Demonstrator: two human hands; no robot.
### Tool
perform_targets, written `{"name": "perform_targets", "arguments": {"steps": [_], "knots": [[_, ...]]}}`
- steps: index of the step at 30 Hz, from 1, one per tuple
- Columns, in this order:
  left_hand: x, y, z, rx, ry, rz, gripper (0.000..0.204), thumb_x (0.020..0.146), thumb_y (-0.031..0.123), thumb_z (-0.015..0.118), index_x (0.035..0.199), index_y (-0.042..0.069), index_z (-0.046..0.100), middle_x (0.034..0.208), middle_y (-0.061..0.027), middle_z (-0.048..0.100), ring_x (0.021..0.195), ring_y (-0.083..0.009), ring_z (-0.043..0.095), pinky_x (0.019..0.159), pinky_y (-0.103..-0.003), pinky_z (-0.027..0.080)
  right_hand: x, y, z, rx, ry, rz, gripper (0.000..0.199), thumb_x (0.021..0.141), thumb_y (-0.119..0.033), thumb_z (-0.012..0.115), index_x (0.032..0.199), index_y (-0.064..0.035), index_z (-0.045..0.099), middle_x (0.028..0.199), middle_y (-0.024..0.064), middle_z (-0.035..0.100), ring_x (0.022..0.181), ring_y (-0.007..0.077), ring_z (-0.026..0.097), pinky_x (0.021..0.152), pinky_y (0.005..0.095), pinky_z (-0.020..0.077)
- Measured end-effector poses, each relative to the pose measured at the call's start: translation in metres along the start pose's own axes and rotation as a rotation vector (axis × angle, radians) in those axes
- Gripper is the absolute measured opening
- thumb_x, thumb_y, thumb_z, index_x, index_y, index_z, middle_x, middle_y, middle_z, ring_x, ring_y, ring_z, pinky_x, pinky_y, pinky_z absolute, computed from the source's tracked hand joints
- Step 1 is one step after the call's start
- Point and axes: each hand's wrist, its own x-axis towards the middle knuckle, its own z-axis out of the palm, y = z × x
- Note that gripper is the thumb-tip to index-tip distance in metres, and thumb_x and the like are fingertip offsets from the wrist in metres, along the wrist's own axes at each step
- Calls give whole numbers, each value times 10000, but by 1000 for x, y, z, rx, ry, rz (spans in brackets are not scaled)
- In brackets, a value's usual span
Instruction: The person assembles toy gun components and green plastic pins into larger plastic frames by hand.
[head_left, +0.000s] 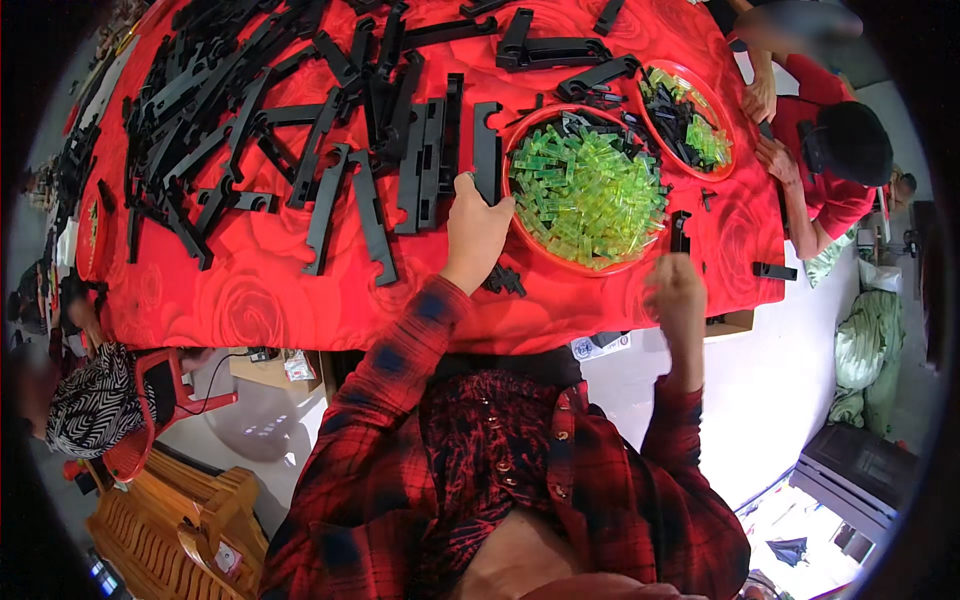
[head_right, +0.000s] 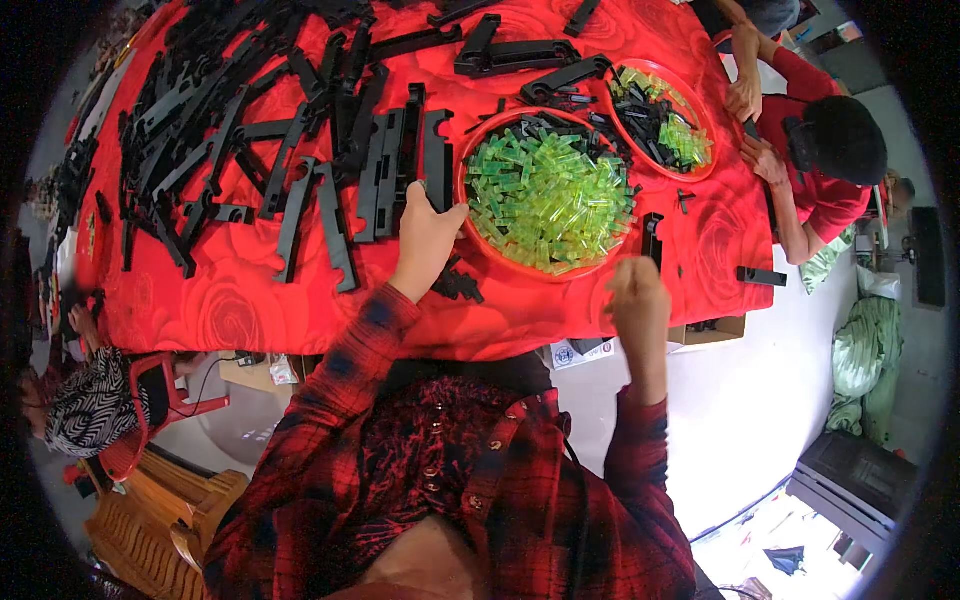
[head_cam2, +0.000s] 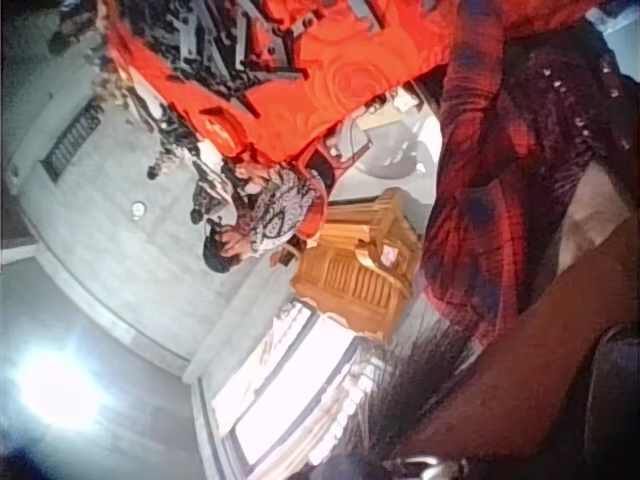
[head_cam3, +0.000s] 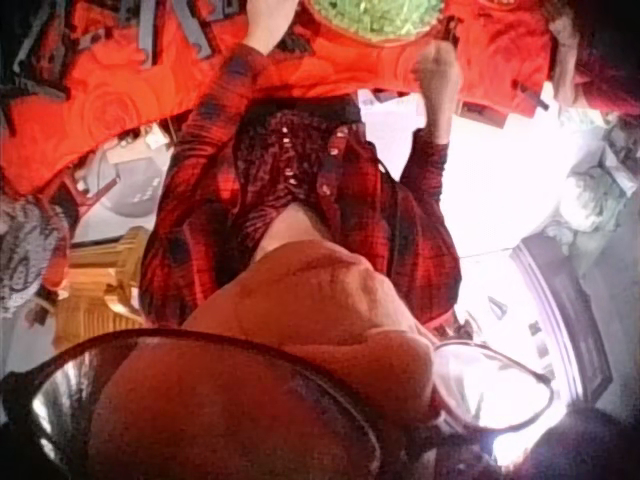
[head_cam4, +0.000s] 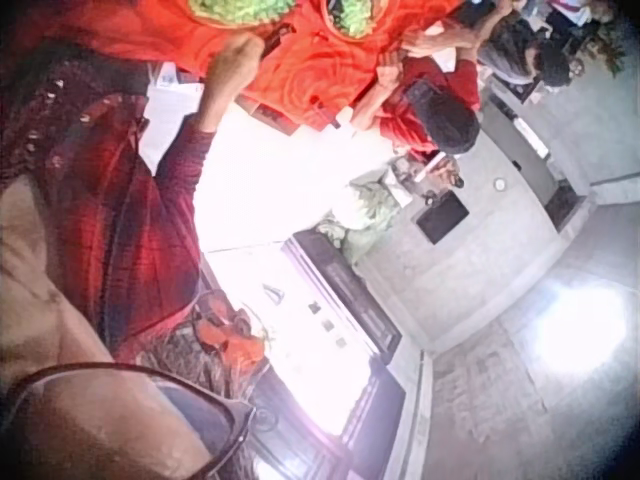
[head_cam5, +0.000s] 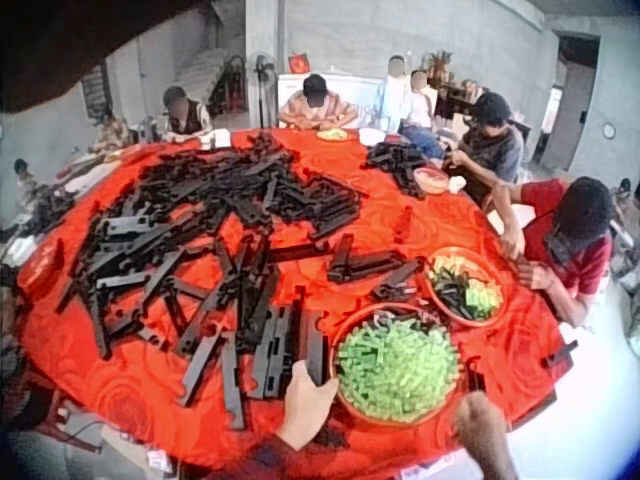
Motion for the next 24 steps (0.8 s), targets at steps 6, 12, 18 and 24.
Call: {"name": "perform_targets", "arguments": {"steps": [6, 12, 18, 24], "knots": [[-6, 22, -7, -187, -104, -143, 591, 847, 79, 648, 1335, -88, 361, 845, -179, 665, 592, -232, 664, 556, -362, 531, 121, -75, -8, -31, -127, -377, 234, 1002, -189, 556, 1119, 10, 600, 875, 90, 647, 688, 155, 632, 575, 286, 504], [-25, 23, -7, -311, -115, -147, 582, 853, 64, 644, 1332, -61, 339, 839, -165, 645, 603, -235, 645, 553, -362, 522, 282, -64, 52, -848, -215, -786, 367, 941, -245, 616, 1177, 36, 603, 1097, 257, 656, 1049, 379, 630, 901, 455, 492], [-45, 22, -12, -355, -103, -218, 439, 876, 41, 653, 1193, -41, 362, 831, -152, 624, 609, -217, 637, 547, -359, 516, 311, -79, 80, -966, -407, -610, 648, 838, -486, 665, 1179, 62, 615, 1162, 323, 607, 1140, 463, 581, 976, 488, 472], [-52, 20, -12, -394, -110, -235, 419, 878, 32, 651, 1168, -29, 356, 812, -141, 625, 617, -215, 642, 551, -352, 527, 318, -75, 68, -826, -522, -535, 874, 732, -591, 724, 1299, 53, 559, 1326, 333, 516, 1250, 460, 497, 1046, 458, 427]]}}
